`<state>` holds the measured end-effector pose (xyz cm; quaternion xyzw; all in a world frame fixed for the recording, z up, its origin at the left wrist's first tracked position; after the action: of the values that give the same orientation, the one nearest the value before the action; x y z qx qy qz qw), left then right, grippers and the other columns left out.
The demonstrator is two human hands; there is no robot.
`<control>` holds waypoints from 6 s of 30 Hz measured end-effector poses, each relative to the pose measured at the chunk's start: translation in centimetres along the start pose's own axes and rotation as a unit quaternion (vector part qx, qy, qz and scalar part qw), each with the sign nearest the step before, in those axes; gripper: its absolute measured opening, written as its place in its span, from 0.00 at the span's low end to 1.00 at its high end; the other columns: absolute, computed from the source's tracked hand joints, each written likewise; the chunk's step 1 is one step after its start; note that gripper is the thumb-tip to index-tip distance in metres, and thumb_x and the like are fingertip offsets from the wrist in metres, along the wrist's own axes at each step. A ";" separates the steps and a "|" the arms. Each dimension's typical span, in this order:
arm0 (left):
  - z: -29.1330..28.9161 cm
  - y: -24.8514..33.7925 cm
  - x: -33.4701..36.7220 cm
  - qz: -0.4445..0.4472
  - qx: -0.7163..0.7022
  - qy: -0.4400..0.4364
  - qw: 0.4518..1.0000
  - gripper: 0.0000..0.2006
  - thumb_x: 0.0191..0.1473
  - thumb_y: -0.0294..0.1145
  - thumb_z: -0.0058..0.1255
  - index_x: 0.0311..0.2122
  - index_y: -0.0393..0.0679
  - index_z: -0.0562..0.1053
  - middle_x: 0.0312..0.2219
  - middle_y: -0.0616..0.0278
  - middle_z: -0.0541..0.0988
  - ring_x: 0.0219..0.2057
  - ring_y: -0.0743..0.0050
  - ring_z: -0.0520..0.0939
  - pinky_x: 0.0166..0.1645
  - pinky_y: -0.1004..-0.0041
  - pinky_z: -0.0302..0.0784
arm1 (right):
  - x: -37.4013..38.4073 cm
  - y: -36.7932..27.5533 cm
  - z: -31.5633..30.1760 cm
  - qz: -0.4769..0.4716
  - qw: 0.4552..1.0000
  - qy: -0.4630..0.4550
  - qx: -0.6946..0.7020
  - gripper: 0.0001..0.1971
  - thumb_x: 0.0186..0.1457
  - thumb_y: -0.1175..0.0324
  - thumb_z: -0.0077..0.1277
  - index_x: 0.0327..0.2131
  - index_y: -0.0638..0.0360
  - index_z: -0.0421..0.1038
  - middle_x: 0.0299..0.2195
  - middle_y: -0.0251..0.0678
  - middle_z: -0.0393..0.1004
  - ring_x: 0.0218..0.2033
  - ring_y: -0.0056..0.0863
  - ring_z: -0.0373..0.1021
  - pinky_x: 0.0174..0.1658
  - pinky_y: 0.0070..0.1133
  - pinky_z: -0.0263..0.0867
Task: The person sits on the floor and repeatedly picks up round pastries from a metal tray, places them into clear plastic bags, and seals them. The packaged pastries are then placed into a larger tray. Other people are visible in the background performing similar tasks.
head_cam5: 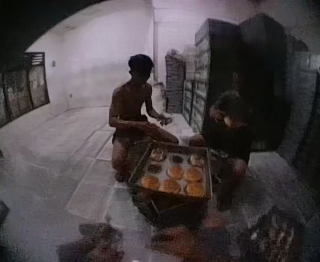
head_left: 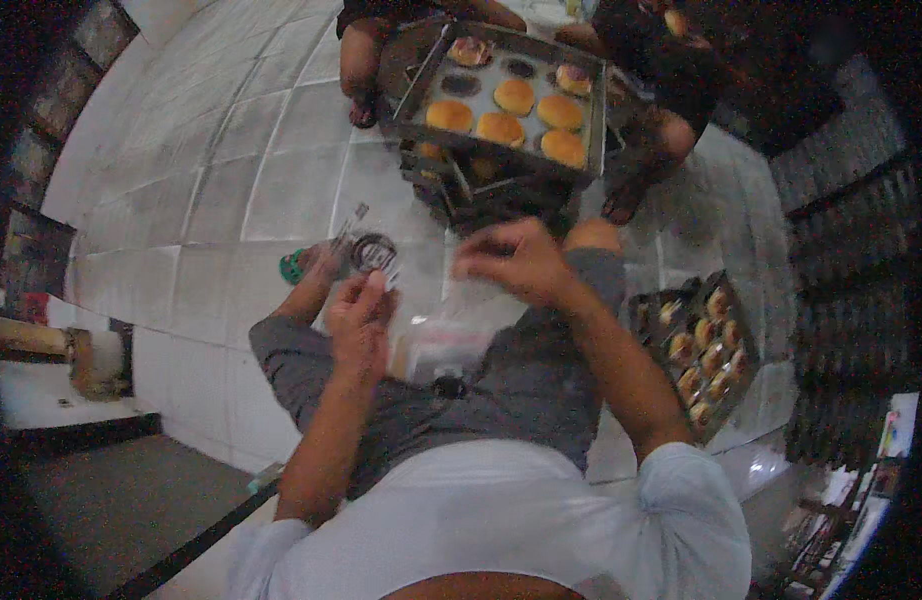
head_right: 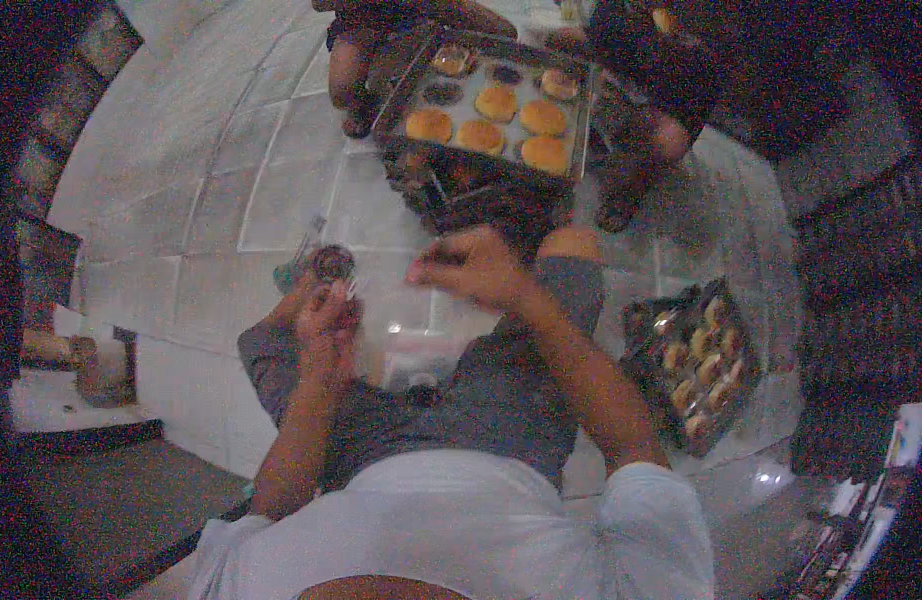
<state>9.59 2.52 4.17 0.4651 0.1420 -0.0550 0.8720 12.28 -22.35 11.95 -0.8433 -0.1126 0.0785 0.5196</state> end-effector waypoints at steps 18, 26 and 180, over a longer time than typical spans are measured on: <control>-5.6 -3.5 9.2 -0.057 0.219 0.028 0.974 0.12 0.61 0.39 0.59 0.36 0.39 0.77 0.24 0.70 0.77 0.22 0.80 0.74 0.27 0.76 0.68 | 11.6 18.4 -24.8 0.185 0.963 0.133 -0.147 0.26 0.54 0.53 0.64 0.47 0.65 0.75 0.36 0.36 0.81 0.35 0.30 0.78 0.38 0.28 0.74; 0.3 -3.0 4.8 -0.166 -0.056 0.010 0.984 0.14 0.61 0.47 0.61 0.35 0.48 0.74 0.20 0.76 0.70 0.17 0.86 0.69 0.21 0.80 0.63 | -8.2 6.4 3.2 0.191 0.868 0.087 0.450 0.29 0.57 0.56 0.60 0.55 0.66 0.69 0.48 0.39 0.77 0.48 0.30 0.76 0.51 0.30 0.75; -0.2 -10.0 -8.0 0.344 0.763 -0.225 0.498 0.19 0.50 0.33 0.58 0.49 0.45 0.78 0.67 0.53 0.64 0.63 0.31 0.65 0.64 0.22 0.52 | 3.8 2.8 -11.3 -0.105 0.941 0.237 -0.215 0.23 0.52 0.50 0.64 0.47 0.55 0.81 0.44 0.44 0.81 0.44 0.45 0.78 0.50 0.37 0.73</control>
<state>-0.32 -3.22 -1.52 0.9339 -0.3275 0.0597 0.1306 19.02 -32.28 14.42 -0.9125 -0.0884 -0.2052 0.3425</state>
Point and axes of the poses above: each hand's wrist, its own x-axis towards the middle knuckle, its own z-axis out of the palm, y = z × x, the point moved 8 cm from there along x, towards the middle knuckle
